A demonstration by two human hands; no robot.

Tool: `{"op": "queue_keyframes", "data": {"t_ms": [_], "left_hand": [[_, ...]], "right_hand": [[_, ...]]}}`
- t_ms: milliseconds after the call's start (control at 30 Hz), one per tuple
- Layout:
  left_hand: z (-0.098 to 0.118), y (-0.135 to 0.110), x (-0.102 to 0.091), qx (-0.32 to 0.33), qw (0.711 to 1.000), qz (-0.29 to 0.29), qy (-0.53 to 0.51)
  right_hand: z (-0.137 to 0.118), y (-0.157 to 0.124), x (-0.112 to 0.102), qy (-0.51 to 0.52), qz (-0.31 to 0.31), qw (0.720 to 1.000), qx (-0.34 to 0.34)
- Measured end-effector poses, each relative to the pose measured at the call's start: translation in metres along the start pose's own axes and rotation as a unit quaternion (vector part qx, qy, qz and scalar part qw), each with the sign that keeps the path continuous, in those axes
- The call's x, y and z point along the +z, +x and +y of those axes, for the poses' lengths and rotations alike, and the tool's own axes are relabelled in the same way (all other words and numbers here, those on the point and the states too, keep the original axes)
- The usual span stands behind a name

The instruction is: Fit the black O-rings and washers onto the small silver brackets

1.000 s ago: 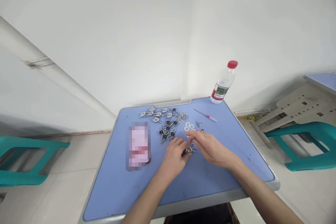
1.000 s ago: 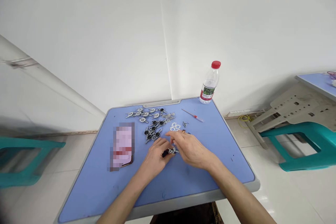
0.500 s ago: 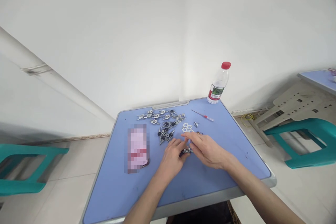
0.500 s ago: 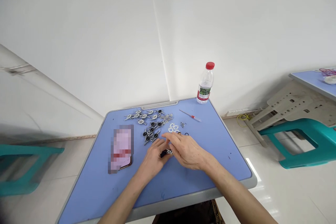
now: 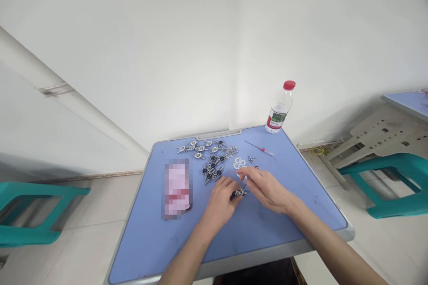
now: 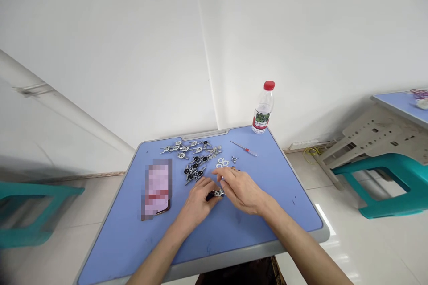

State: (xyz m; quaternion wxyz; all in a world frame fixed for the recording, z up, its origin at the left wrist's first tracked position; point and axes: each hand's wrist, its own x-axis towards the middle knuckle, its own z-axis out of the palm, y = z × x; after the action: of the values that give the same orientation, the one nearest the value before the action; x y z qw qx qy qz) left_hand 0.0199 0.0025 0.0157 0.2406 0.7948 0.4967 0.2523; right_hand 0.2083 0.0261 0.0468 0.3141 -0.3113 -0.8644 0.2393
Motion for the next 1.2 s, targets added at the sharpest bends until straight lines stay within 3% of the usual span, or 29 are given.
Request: {"op": "queue_keyframes", "data": {"t_ms": [100,300,500,767,967,1200], "left_hand": [[-0.001,0.000,0.001,0.002,1.000,0.001,-0.002],[0.000,-0.001,0.002,-0.001,1.000,-0.006,0.015],[0.002,-0.001,-0.001,-0.004,1.000,-0.016,0.012],[-0.001,-0.001,0.003,0.001,1.000,-0.003,-0.003],[-0.002,0.000,0.002,-0.003,1.000,-0.011,-0.008],[-0.003,0.001,0.003,-0.003,1.000,-0.008,-0.012]], "right_hand": [[-0.003,0.000,0.000,0.023,-0.016,1.000,-0.011],[0.003,0.000,0.015,-0.033,0.003,0.999,-0.013],[-0.001,0.000,0.007,0.019,-0.013,1.000,-0.002],[0.004,0.003,0.015,0.004,0.027,1.000,-0.015],[-0.002,0.002,0.004,0.025,-0.019,0.999,-0.028],[0.011,0.003,0.014,-0.010,0.069,0.997,-0.020]]}}
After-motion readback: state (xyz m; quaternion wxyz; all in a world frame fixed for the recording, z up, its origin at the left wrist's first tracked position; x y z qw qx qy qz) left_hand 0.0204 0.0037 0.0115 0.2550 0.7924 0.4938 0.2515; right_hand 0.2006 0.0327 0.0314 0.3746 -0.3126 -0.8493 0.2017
